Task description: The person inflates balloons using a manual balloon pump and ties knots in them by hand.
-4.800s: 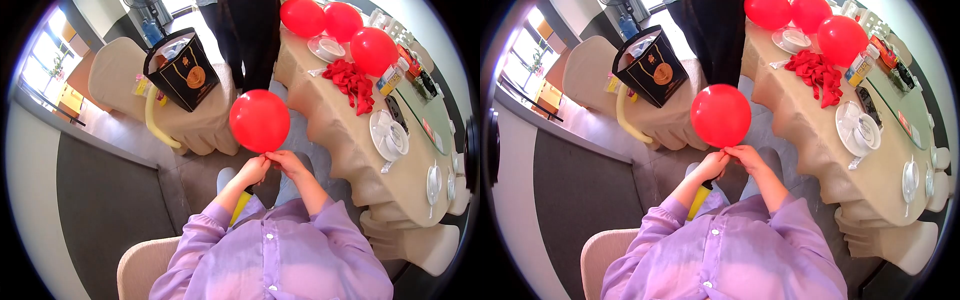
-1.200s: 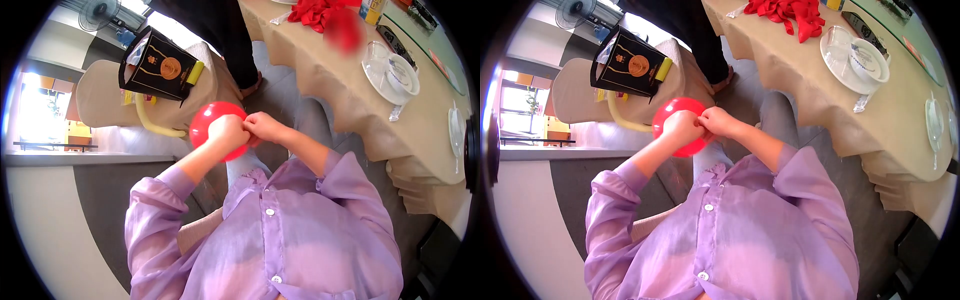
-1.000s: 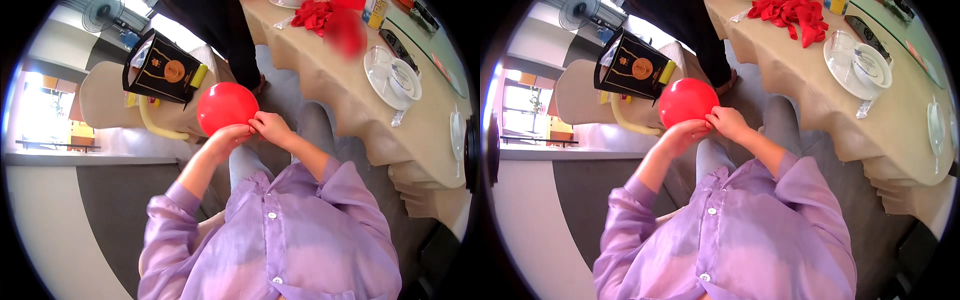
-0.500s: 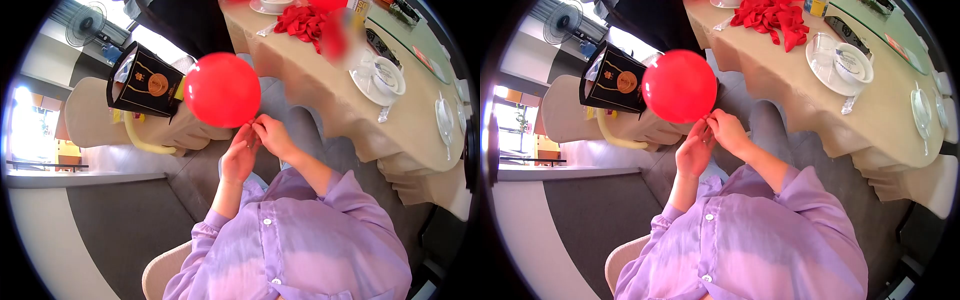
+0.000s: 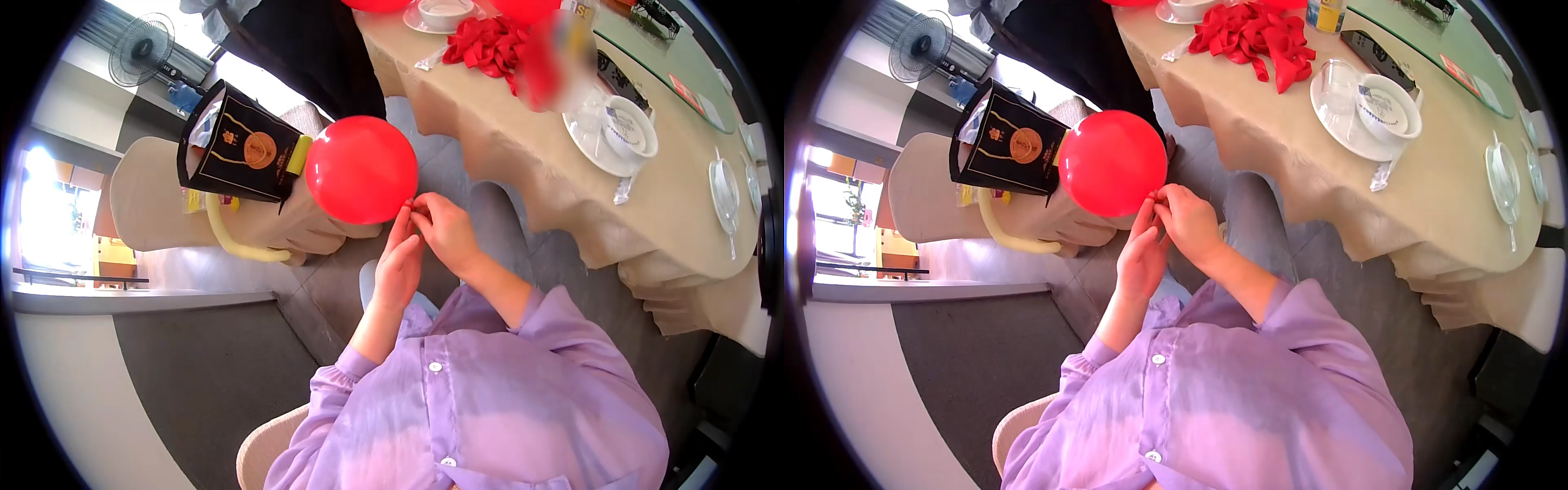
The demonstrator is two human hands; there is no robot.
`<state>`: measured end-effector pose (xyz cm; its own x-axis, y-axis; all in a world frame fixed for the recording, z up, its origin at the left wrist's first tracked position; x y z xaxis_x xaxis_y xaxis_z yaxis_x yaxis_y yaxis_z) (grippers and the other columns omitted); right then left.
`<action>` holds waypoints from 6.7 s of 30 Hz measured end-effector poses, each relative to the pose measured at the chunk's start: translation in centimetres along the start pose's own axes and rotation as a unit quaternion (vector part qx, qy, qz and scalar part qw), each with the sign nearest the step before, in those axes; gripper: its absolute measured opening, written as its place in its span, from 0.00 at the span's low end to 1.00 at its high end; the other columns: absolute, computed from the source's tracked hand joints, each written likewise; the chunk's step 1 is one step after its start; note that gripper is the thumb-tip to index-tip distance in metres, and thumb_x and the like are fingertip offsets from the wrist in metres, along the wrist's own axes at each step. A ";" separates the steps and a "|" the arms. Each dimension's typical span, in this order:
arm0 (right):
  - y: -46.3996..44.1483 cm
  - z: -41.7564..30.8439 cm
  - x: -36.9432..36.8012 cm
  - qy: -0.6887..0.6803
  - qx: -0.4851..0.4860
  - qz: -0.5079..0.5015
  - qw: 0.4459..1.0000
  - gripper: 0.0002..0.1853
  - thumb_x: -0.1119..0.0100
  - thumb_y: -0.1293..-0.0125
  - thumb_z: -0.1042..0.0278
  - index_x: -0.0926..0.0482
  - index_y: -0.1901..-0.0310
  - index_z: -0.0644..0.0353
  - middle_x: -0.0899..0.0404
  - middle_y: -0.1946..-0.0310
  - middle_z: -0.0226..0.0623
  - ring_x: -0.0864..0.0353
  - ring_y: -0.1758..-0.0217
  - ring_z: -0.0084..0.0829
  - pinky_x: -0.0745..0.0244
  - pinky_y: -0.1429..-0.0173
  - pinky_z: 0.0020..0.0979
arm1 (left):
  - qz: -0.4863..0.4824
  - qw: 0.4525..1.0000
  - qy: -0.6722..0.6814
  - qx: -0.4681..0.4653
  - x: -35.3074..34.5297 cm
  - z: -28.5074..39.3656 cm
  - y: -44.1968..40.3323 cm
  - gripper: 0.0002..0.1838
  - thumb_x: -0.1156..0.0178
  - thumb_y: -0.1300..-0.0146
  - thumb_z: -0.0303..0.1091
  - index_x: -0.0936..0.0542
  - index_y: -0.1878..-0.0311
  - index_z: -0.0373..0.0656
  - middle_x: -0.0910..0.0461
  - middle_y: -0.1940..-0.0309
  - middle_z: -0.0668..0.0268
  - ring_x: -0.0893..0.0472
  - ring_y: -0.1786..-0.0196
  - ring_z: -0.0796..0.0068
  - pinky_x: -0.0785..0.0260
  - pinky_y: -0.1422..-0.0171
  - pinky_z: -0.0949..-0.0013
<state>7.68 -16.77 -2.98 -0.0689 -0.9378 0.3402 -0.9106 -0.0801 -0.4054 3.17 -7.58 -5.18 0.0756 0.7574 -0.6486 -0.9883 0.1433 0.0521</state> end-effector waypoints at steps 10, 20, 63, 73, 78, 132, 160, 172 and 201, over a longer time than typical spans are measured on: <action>0.7 1.0 -0.2 0.045 0.016 0.030 0.998 0.06 0.44 0.48 0.74 0.28 0.68 0.63 0.26 0.72 0.41 0.25 0.72 0.40 0.30 0.69 0.33 | 0.038 0.999 -0.011 0.009 -0.9 -1.1 0.1 0.28 0.61 0.38 0.30 0.52 0.34 0.41 0.52 0.34 0.67 0.49 0.34 0.72 0.55 0.34 0.65; 0.3 -0.1 0.5 0.052 0.027 0.019 0.998 0.04 0.44 0.50 0.73 0.28 0.73 0.63 0.27 0.76 0.40 0.26 0.75 0.36 0.31 0.70 0.30 | 0.037 0.999 -0.006 0.007 -1.4 -0.9 0.6 0.27 0.62 0.36 0.35 0.50 0.35 0.40 0.50 0.35 0.65 0.49 0.34 0.72 0.59 0.33 0.63; 1.2 -2.0 3.6 0.008 0.003 -0.127 0.992 0.06 0.45 0.51 0.72 0.32 0.75 0.61 0.28 0.79 0.39 0.26 0.77 0.38 0.34 0.74 0.33 | 0.124 0.899 -0.418 0.046 -1.9 3.1 0.4 0.08 0.48 0.41 0.31 0.27 0.68 0.35 0.26 0.81 0.67 0.31 0.84 0.83 0.41 0.82 0.80; 1.1 -6.1 4.2 0.237 0.264 -0.068 0.933 0.15 0.43 0.54 0.69 0.24 0.60 0.57 0.26 0.59 0.35 0.33 0.47 0.37 0.41 0.43 0.43 | 0.063 0.856 -0.514 -0.002 -1.6 4.2 1.2 0.06 0.48 0.43 0.29 0.27 0.71 0.37 0.29 0.84 0.66 0.31 0.84 0.83 0.41 0.80 0.77; 1.2 -4.4 3.8 0.235 0.270 -0.125 0.925 0.16 0.42 0.56 0.65 0.24 0.62 0.58 0.26 0.59 0.33 0.32 0.48 0.34 0.44 0.39 0.46 | 0.044 0.798 -0.596 -0.071 -4.5 7.1 1.5 0.03 0.46 0.47 0.25 0.28 0.74 0.36 0.29 0.85 0.62 0.30 0.84 0.77 0.39 0.78 0.75; -33.3 15.2 54.6 0.182 -0.106 0.253 0.944 0.36 0.47 0.46 0.40 0.30 0.50 0.70 0.30 0.49 0.47 0.30 0.47 0.38 0.38 0.43 0.32 | 0.372 0.795 -0.479 0.009 19.3 6.7 5.6 0.12 0.44 0.45 0.37 0.25 0.76 0.38 0.28 0.86 0.67 0.31 0.81 0.80 0.39 0.76 0.72; -13.5 -5.7 25.0 0.407 0.080 0.169 0.894 0.05 0.46 0.45 0.74 0.25 0.66 0.62 0.24 0.64 0.38 0.23 0.62 0.31 0.30 0.58 0.26 | 0.351 0.530 -0.766 0.094 43.0 12.4 -9.4 0.20 0.45 0.47 0.41 0.29 0.56 0.37 0.25 0.64 0.48 0.26 0.58 0.48 0.33 0.55 0.53; -10.6 -7.1 13.7 0.260 0.156 0.064 0.951 0.09 0.45 0.50 0.79 0.25 0.64 0.62 0.24 0.65 0.39 0.24 0.63 0.35 0.29 0.59 0.31 | 0.263 0.945 -0.191 -0.028 25.6 5.1 -3.2 0.10 0.51 0.37 0.37 0.29 0.70 0.42 0.37 0.88 0.73 0.39 0.86 0.85 0.45 0.83 0.80; 8.9 3.1 12.1 0.051 -0.175 -0.281 0.942 0.27 0.43 0.49 0.46 0.30 0.55 0.60 0.26 0.61 0.43 0.26 0.57 0.43 0.32 0.54 0.36 | -0.043 0.645 -0.731 -0.219 -19.0 1.5 -20.7 0.12 0.40 0.51 0.37 0.26 0.69 0.38 0.27 0.76 0.63 0.27 0.71 0.69 0.35 0.67 0.71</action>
<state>-0.01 -29.91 -5.09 0.4421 -0.7416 0.5046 -0.8921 -0.4219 0.1616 22.39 -23.98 7.17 -0.1391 0.5966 0.7904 -0.8903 0.2742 -0.3637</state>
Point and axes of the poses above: each hand's wrist, its own y-axis away from the middle knuckle, its own x-axis out of the back of the hand, z = x × y, the point moved 5 cm from there along -y, towards the middle knuckle
